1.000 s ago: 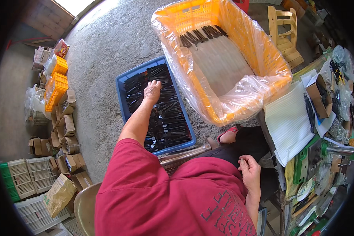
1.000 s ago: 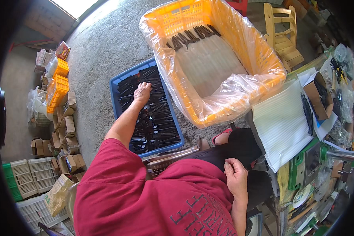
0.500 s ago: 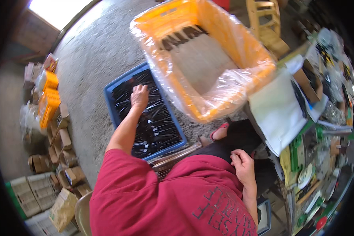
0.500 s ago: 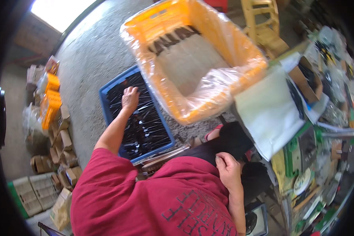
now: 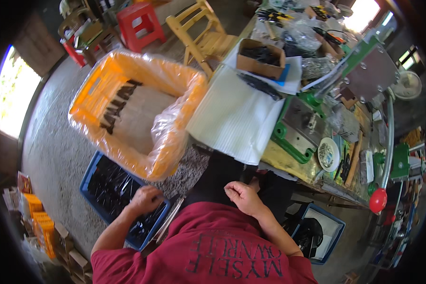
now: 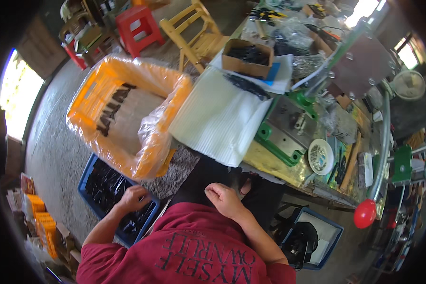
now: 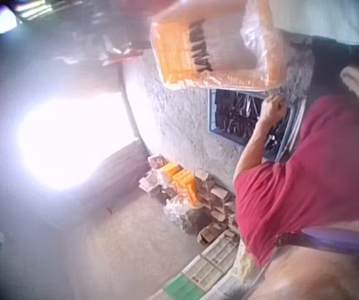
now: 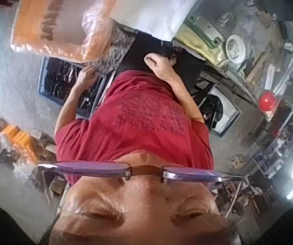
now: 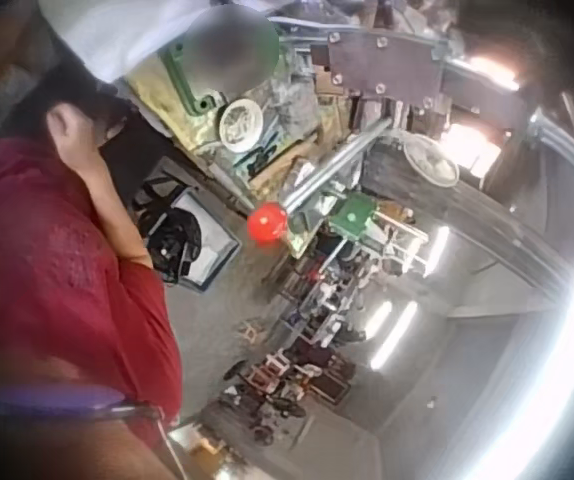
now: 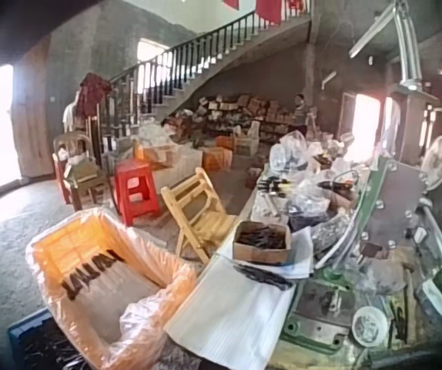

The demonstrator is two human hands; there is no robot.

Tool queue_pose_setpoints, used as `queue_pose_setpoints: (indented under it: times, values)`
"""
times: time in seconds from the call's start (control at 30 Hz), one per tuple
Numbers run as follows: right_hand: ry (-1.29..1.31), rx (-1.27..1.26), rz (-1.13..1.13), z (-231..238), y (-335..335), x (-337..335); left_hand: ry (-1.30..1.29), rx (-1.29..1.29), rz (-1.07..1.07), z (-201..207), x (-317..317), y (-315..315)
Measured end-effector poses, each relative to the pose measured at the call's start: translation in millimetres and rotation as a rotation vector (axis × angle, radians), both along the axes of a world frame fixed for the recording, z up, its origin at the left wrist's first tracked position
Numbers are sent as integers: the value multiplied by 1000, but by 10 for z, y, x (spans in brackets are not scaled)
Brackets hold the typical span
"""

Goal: The person operates a manual press to assemble plastic components, inserts small metal pins into the plastic pieces by hand, and arranges the assembled parts into a tray.

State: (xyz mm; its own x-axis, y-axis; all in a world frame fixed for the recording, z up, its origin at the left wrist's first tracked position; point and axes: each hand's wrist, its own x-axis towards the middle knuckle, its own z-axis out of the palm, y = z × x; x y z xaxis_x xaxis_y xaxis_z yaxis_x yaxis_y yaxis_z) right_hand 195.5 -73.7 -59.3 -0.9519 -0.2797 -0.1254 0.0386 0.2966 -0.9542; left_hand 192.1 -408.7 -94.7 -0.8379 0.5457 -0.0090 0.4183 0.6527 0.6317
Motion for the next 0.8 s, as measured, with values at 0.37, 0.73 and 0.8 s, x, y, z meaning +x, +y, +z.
queue_pose_setpoints:
  times: [0.37, 0.73, 0.8]
  values:
    - [-44, 4, -99, -6, 319, 107, 31, 284, -334, 1297, -954, 1455]
    - [-85, -11, -219, -105, 529, 290, 535, -57, -247, 894, -2665, 2585]
    - [-97, 2, -245, -103, 568, 309, 556, -160, -213, 760, -2811, 2712]
